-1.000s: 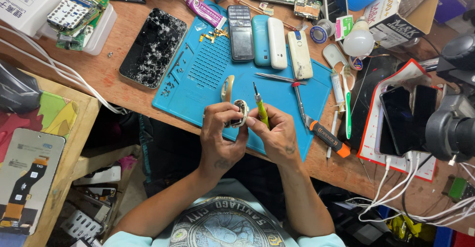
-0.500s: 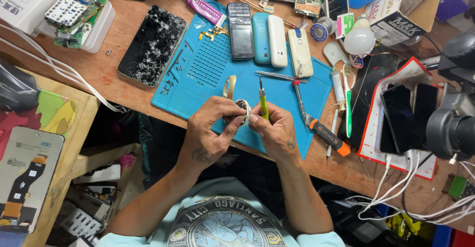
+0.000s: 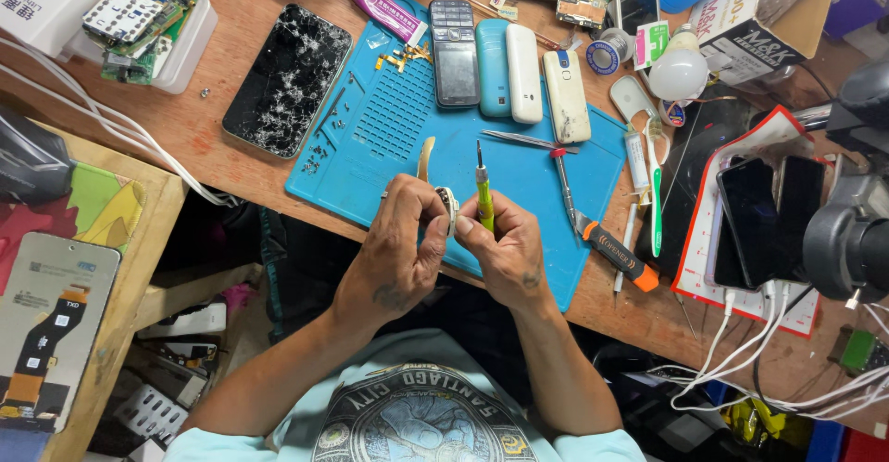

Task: The person disassembles a small beige electronic device using a utility knife, tweezers, and a screwdriver. They pry open the casing, remove internal components, and separate the battery and circuit board from the housing.

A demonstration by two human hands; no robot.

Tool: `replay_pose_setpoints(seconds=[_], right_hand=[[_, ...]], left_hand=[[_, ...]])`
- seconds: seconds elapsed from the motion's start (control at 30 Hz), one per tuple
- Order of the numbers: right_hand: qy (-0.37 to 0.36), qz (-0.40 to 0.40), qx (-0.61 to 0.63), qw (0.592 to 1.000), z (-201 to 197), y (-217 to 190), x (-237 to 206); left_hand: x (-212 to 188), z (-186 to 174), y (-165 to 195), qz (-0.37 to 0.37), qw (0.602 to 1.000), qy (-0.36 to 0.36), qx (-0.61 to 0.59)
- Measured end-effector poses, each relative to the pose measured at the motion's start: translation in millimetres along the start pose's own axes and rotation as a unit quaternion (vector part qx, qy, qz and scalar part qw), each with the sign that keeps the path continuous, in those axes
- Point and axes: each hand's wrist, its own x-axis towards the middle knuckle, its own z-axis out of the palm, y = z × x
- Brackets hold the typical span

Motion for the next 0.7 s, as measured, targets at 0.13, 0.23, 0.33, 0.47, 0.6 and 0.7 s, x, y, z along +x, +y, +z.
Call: replay_pose_setpoints(seconds=[0.13, 0.23, 0.33, 0.47, 0.6, 0.7], right_hand=[[0.011, 0.001, -0.013, 1.0, 4.3, -2.3, -0.1], [0.023, 0.002, -0.052, 0.998, 5.4, -4.7, -0.9], [0.023, -0.004, -0.05, 0.998, 6.7, -4.9, -1.7], [0.028, 0.0, -0.04, 0.999, 7.6, -3.5, -2.0], [0.027, -0.001, -0.029, 0.999, 8.1, -2.7, -1.3], [0.028, -0.004, -0.025, 0.999, 9.4, -2.5, -1.1]], left_hand=[[-1.4, 3.3, -6.6, -0.008, 1.0, -0.002, 0.013], [0.5, 4.6, -9.8, -0.025, 1.0, 0.003, 0.013], [-0.3, 1.9, -9.0, -0.023, 0.999, 0.03, -0.037], [-1.7, 1.8, -3.9, -0.015, 0.993, 0.054, -0.102], [0.0, 2.1, -2.1, -0.047, 0.992, 0.068, -0.091], [2.1, 1.5, -3.7, -0.102, 0.989, 0.061, -0.092]])
